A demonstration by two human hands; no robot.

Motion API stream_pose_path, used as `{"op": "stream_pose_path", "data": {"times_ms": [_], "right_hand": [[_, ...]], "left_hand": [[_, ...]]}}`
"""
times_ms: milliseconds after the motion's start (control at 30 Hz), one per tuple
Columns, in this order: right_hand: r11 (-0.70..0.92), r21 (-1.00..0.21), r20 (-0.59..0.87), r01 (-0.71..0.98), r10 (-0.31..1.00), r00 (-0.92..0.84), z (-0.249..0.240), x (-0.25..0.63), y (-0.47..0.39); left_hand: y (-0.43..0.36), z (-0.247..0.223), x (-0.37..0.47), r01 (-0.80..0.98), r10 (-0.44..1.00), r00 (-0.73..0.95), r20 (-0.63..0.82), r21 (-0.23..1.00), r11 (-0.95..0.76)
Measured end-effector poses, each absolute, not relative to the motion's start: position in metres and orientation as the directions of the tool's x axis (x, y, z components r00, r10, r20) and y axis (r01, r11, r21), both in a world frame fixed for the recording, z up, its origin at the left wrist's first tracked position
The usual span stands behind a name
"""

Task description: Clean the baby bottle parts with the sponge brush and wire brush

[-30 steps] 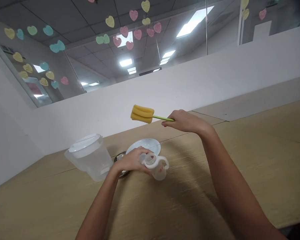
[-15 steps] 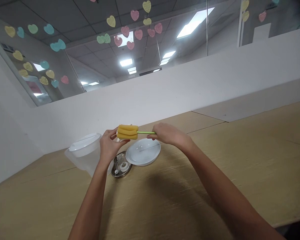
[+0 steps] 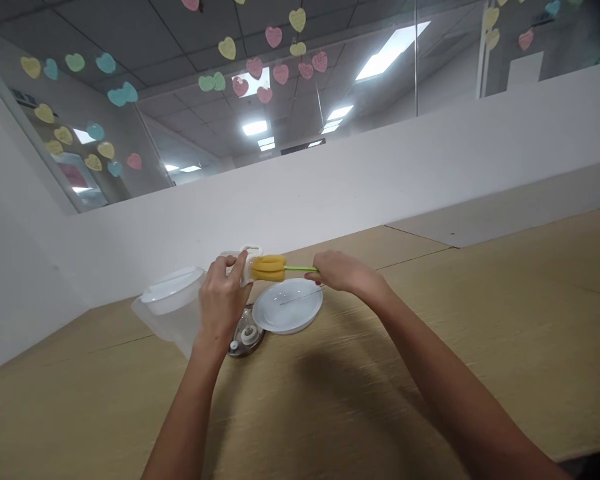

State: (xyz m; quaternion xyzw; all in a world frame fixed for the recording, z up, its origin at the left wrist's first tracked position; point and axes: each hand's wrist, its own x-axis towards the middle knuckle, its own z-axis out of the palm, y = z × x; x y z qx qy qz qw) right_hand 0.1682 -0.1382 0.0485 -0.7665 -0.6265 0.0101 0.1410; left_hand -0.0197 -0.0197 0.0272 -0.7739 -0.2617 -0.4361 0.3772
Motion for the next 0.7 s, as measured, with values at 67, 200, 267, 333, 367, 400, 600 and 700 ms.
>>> {"op": "stream_pose_path", "data": {"times_ms": [67, 200, 267, 333, 367, 400, 600, 700], "right_hand": [[-0.202, -0.181, 0.215, 0.963, 0.947, 0.239, 0.046, 0.162, -0.137], [-0.262, -0.138, 0.269, 0.955, 0.918, 0.291, 0.040, 0.146, -0.133], [-0.269, -0.135, 0.273, 0.954, 0.915, 0.296, 0.039, 0.140, -0.131], [-0.269, -0.131, 0.283, 0.954, 0.912, 0.296, 0.038, 0.137, -0.131], [-0.269, -0.131, 0.289, 0.954, 0.910, 0.296, 0.037, 0.137, -0.131], [-0.267, -0.130, 0.295, 0.955, 0.909, 0.295, 0.037, 0.137, -0.131], [-0.232, -0.135, 0.320, 0.963, 0.910, 0.264, 0.032, 0.137, -0.123], [-0.220, -0.139, 0.326, 0.965, 0.911, 0.255, 0.030, 0.137, -0.119]], "left_hand": [[-0.020, 0.026, -0.018, 0.748, 0.076, 0.490, 0.869, -0.374, -0.548], [-0.021, 0.024, -0.015, 0.746, 0.123, 0.546, 0.829, -0.414, -0.521], [-0.021, 0.023, -0.014, 0.739, 0.151, 0.573, 0.806, -0.428, -0.520], [-0.021, 0.021, -0.013, 0.740, 0.161, 0.579, 0.800, -0.432, -0.516], [-0.021, 0.020, -0.013, 0.740, 0.159, 0.578, 0.800, -0.432, -0.516], [-0.021, 0.019, -0.012, 0.739, 0.157, 0.578, 0.801, -0.431, -0.518], [-0.022, 0.017, -0.005, 0.716, 0.166, 0.548, 0.820, -0.356, -0.600], [-0.026, 0.016, -0.002, 0.719, 0.193, 0.518, 0.833, -0.302, -0.626]]}}
